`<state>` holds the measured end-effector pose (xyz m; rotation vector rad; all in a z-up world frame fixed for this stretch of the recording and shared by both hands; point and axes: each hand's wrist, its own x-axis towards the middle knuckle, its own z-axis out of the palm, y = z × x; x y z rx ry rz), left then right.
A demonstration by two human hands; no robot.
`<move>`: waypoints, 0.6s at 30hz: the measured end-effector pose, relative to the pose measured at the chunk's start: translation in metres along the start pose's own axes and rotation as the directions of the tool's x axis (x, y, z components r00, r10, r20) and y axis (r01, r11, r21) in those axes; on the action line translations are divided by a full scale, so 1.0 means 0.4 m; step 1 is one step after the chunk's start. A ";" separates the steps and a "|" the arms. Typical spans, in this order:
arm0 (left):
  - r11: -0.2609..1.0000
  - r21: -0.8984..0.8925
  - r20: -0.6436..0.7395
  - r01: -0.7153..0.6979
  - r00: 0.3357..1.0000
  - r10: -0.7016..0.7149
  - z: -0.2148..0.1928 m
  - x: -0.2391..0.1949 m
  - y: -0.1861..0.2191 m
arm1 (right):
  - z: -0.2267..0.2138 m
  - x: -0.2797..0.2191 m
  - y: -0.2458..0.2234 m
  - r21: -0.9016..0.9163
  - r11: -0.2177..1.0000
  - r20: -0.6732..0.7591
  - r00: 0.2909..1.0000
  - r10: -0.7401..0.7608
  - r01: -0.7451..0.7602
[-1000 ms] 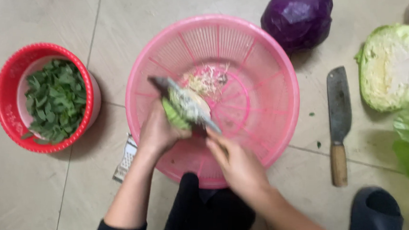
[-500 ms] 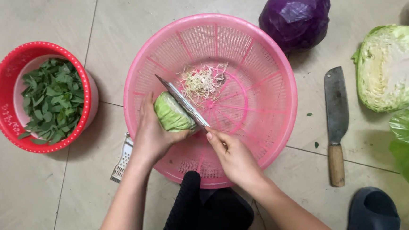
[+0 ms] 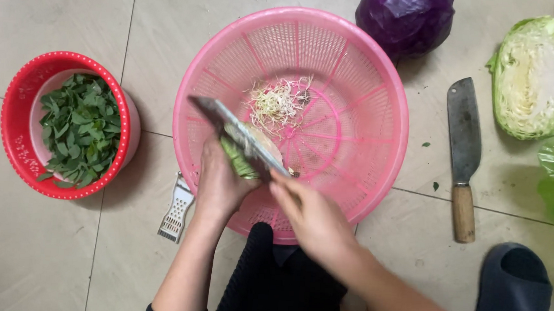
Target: The person cuts a green cabbage in half on the tiled floor using a knife. They then place a pink colander on the floor and proceed to shred one half of the cabbage into the colander using the knife.
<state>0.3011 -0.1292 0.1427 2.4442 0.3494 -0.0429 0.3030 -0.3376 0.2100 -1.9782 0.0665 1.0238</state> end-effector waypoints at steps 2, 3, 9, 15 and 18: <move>0.998 0.052 0.004 -0.017 1.000 0.017 -0.005 0.008 0.006 | 0.016 0.096 -0.003 0.028 0.998 -0.018 0.999 -0.048 0.048; 0.998 0.052 0.005 -0.023 1.000 0.023 -0.012 0.016 0.016 | 0.004 0.062 -0.006 0.031 0.998 -0.024 0.999 -0.048 0.049; 0.996 -0.083 -0.020 -0.042 0.999 0.040 -0.034 0.014 0.037 | -0.003 -0.083 0.037 -0.013 0.990 -0.078 0.987 -0.139 0.138; 0.994 0.081 -0.017 0.078 0.997 -0.077 -0.005 -0.001 0.007 | 0.001 0.108 0.021 -0.045 0.999 -0.013 1.000 0.006 -0.007; 0.992 0.012 0.023 0.125 0.992 -0.125 -0.021 -0.007 0.036 | -0.021 -0.020 0.025 -0.108 0.991 0.035 0.996 0.079 -0.075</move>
